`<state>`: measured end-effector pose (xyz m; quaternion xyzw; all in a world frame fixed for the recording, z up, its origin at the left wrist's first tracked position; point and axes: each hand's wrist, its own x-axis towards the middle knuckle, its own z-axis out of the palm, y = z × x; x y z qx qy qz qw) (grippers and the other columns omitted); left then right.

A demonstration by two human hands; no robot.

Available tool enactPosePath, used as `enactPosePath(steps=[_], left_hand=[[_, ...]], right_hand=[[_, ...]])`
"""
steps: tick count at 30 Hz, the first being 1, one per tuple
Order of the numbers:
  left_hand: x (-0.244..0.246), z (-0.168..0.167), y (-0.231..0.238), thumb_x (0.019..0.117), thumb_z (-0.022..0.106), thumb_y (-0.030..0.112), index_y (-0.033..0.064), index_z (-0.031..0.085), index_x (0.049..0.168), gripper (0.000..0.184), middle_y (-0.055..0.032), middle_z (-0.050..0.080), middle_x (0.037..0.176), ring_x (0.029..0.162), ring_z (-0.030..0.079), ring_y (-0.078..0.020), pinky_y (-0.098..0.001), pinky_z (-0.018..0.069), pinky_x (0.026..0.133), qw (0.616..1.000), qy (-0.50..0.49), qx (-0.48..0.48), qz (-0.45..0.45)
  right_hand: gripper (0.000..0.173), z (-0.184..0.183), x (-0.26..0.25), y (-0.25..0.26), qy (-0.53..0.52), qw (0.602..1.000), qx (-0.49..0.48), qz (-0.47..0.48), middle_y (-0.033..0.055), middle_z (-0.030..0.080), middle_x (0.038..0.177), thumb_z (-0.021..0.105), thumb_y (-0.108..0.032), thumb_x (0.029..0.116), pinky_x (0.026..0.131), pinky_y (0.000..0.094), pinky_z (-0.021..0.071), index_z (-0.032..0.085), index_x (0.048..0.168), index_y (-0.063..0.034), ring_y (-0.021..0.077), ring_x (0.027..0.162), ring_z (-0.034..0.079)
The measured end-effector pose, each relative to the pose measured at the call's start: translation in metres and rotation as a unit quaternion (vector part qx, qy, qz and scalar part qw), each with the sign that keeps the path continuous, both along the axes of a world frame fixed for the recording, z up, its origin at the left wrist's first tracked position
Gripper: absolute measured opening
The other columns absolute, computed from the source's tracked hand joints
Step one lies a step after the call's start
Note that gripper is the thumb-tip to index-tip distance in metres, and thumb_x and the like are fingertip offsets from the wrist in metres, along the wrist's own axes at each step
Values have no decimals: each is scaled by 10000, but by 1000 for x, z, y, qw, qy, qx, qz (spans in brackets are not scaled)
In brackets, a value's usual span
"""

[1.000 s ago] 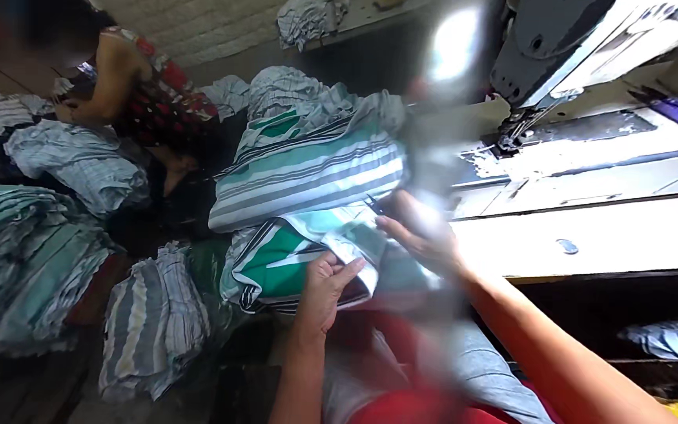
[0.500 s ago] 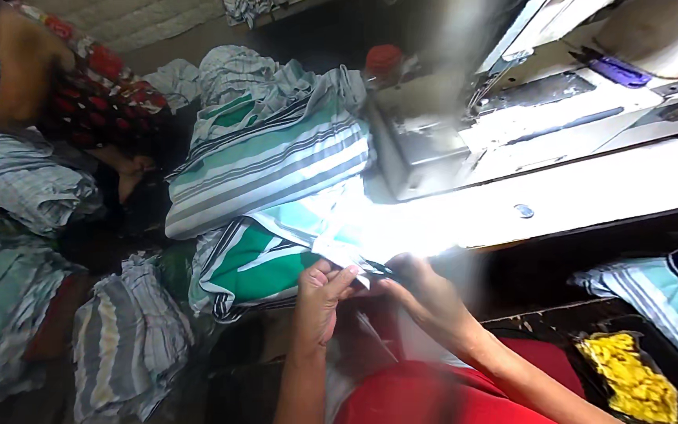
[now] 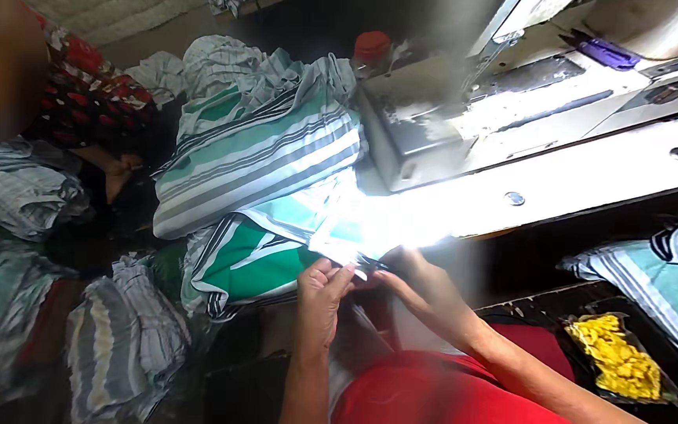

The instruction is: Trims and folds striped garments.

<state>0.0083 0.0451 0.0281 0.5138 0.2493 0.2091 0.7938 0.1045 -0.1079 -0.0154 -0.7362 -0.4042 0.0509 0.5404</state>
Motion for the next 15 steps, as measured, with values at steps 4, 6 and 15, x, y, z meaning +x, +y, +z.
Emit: enactPosePath(steps=[4,6,15], left_hand=[[1,-1,-4,921,562,-143,-91,612,981,94,-110,721,810,727,722,-155,-322,633,724,1000,2,0,9],[1,-2,-5,921,567,-141,-93,615,981,91,-109,719,805,722,718,-151,-321,632,721,1000,-1,-1,13],[3,-8,-10,918,579,-134,-91,617,948,64,-109,718,793,721,719,-152,-324,633,727,1000,-9,19,15]], right_hand=[[284,-2,1,2,51,999,17,2,2,715,900,598,-328,1037,723,234,562,632,1119,-58,47,808,677],[287,-1,1,1,57,998,18,4,0,720,912,606,-330,1033,736,235,566,627,1121,-57,45,825,682],[328,1,-2,8,28,1000,-2,-5,12,725,928,587,-368,1039,741,282,576,634,1141,-60,78,834,694]])
